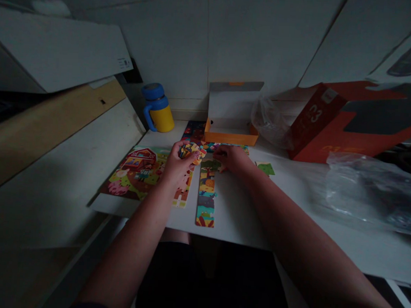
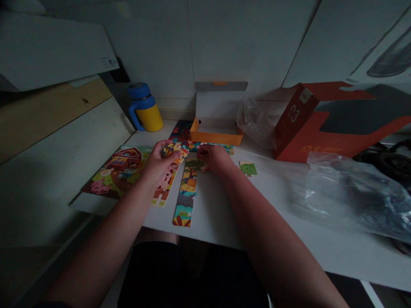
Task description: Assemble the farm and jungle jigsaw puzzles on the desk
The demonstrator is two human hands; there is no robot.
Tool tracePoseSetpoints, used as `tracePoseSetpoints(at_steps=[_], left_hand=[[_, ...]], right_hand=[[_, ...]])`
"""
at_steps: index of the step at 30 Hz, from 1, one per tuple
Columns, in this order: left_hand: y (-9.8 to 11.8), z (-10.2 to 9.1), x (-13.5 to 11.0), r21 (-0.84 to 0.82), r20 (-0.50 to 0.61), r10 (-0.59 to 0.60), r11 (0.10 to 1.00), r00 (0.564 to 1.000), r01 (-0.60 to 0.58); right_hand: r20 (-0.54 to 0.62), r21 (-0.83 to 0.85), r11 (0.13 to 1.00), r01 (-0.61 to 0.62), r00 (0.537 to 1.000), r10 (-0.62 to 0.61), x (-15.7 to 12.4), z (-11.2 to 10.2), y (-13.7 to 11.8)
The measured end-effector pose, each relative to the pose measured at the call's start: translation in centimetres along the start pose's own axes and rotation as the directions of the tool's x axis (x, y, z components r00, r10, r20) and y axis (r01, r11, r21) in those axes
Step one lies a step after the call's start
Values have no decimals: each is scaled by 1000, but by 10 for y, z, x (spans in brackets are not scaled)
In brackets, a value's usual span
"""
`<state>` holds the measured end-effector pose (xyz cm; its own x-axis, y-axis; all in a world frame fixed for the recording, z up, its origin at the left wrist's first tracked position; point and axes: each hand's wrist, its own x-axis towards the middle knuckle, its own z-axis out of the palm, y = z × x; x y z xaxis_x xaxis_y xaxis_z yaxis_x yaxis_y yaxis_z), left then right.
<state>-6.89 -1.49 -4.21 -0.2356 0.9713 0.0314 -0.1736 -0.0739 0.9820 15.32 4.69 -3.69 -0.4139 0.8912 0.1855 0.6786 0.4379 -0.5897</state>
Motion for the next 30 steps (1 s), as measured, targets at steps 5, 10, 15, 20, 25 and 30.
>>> tracePoseSetpoints(at_steps=[5, 10, 15, 20, 25, 30], left_hand=[[1, 1, -1, 38, -13, 2, 999, 1000, -2], [-1, 1, 0, 42, -10, 8, 999, 1000, -8], [-1, 1, 0, 35, 2, 7, 999, 1000, -7], [0, 2, -1, 33, 9, 2, 999, 1000, -3], [5, 5, -5, 40, 0, -21, 999, 1000, 21], [7, 5, -5, 29, -8, -24, 999, 1000, 25]], right_hand=[[26, -108, 993, 35, 999, -33, 0, -1, 1], [31, -175, 982, 74, 997, -70, 1, 1, -4], [62, -244, 963, 111, 993, -99, 1, 4, -7], [78, -303, 945, 125, 991, -106, 1, 8, -9], [83, -337, 930, 148, 988, -127, -2, 11, -9], [97, -378, 911, 165, 986, -138, -2, 9, -8]])
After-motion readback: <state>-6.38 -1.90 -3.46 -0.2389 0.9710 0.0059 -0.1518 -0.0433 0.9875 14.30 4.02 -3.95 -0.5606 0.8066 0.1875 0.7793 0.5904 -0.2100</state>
